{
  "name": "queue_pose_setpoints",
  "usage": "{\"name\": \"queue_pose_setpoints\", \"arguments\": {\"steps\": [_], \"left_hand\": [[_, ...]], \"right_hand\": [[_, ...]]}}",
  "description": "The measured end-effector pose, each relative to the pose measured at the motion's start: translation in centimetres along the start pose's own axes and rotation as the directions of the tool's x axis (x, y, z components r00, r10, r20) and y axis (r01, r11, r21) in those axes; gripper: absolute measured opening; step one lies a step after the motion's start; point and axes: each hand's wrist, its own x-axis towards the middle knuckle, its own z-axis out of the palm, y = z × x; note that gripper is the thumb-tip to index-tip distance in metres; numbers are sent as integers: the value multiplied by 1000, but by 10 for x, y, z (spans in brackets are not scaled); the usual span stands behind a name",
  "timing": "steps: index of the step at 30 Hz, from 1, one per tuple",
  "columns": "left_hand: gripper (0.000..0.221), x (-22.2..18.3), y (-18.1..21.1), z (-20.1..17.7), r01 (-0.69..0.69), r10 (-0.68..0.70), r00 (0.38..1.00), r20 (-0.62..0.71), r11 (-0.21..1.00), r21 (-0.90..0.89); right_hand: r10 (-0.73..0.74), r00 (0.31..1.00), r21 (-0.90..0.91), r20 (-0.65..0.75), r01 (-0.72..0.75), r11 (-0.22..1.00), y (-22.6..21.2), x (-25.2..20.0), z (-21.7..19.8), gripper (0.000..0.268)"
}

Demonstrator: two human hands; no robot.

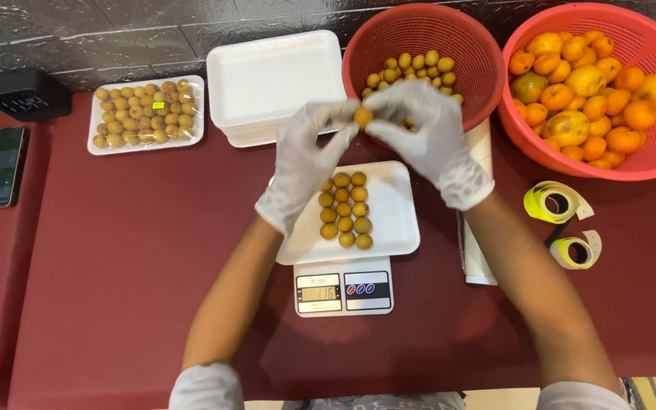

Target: A person wearing gloves picks small round fruits from a basket and arranges them neatly in a grid on a white tray sitting on a digital scale.

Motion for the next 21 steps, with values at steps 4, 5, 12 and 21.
{"name": "queue_pose_setpoints", "arguments": {"steps": [4,5,12,21], "left_hand": [[25,-44,-5,-15,-71,70,997,11,994,87],[27,-55,-7,-18,-57,57,998,8,995,84],[28,-104,-8,-33,-123,127,992,-11,978,166],[30,-135,-16,-50,-173,145,980,136,960,219]], "right_hand": [[107,992,96,62,-113,989,-6,-31,18,31],[91,993,116,76,-100,988,-9,-37,22,33],[84,966,30,243,-94,995,-20,-54,36,28],[17,919,107,394,-64,992,-17,-72,46,26]]}}
